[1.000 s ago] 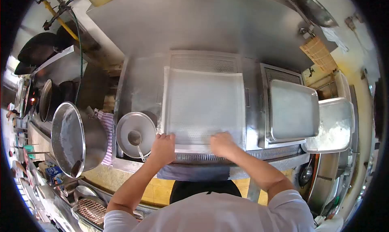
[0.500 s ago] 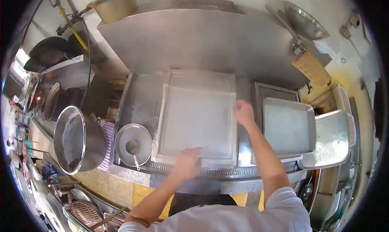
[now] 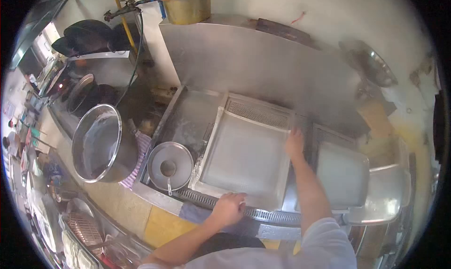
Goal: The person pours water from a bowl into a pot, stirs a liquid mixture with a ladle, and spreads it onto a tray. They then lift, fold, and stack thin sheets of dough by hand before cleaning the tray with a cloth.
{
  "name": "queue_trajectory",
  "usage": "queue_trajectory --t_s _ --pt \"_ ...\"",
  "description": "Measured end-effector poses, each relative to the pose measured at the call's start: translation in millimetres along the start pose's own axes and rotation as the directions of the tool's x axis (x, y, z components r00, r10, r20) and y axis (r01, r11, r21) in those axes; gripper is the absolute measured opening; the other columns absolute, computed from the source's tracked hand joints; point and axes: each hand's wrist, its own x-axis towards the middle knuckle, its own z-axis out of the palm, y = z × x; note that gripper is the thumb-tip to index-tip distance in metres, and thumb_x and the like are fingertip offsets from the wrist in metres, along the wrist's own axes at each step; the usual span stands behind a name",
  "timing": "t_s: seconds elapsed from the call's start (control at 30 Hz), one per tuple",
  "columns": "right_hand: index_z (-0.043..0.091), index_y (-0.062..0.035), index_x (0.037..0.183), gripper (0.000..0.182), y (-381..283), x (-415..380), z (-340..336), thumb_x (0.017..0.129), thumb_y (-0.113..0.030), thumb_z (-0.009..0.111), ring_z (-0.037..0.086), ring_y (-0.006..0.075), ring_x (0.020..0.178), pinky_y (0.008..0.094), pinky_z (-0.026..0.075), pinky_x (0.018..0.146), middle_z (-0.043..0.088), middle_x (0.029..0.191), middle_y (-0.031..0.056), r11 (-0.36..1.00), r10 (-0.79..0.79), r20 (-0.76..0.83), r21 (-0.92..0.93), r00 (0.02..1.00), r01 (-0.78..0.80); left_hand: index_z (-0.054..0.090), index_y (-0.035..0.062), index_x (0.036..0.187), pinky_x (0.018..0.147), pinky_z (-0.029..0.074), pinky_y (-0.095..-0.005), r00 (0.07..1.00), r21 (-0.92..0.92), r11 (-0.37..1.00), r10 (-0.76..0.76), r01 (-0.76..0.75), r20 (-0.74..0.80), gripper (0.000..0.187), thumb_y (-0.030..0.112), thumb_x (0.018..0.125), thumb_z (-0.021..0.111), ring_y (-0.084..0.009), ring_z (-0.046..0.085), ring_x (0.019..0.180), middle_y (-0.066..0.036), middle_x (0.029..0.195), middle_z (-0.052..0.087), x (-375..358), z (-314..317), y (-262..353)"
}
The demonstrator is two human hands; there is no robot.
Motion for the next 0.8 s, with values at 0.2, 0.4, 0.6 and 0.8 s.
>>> queue_trajectory --t_s 0.2,0.4,0.6,0.8 --pt "0.032 -0.0027 0.158 0.076 -6 -185 0 0.093 -0.020 0.065 0.041 0.0505 0.143 0.0560 0.036 0.118 0.039 0.156 0.0338 0.991 0.033 0.040 -0.131 0.999 -0.027 0.071 0.0041 0.118 0.097 0.053 -0.0473 0.996 -0.043 0.997 0.056 -0.059 -0.065 0.037 0.009 0.081 0.070 -0.0364 0.069 0.105 -0.015 0.120 0.073 -32 -39 -27" --pt "0.062 -0.0043 0.138 0.058 -35 -252 -46 0.094 -0.043 0.065 0.053 0.0495 0.133 0.0486 0.045 0.112 0.056 0.143 0.0309 0.993 -0.035 0.030 -0.109 0.999 0.038 0.071 0.0055 0.120 0.096 0.055 -0.0464 0.998 0.097 0.994 0.048 -0.045 -0.029 0.040 0.010 0.080 0.070 -0.0370 0.068 0.110 -0.012 0.129 0.070 -62 -42 -85" --pt "0.075 -0.0025 0.115 0.042 -75 -191 57 0.093 -0.037 0.065 0.068 0.0360 0.110 0.0487 0.052 0.096 0.072 0.118 0.0238 0.966 -0.174 -0.053 0.186 0.983 0.181 0.069 0.0104 0.124 0.090 0.057 -0.0494 0.984 -0.051 0.989 -0.141 0.136 -0.108 0.043 0.013 0.082 0.070 -0.0392 0.070 0.101 -0.017 0.110 0.074 -76 -77 -92" --pt "0.066 -0.0096 0.135 0.055 -216 -155 67 0.090 -0.040 0.070 0.064 0.0310 0.126 0.0435 0.049 0.108 0.066 0.135 0.0229 0.891 -0.241 0.774 0.416 0.586 -0.182 0.069 0.0142 0.123 0.085 0.058 -0.0517 0.965 0.031 0.969 -0.240 0.245 -0.105 0.039 0.016 0.084 0.071 -0.0398 0.072 0.096 -0.019 0.101 0.074 -92 -72 -113"
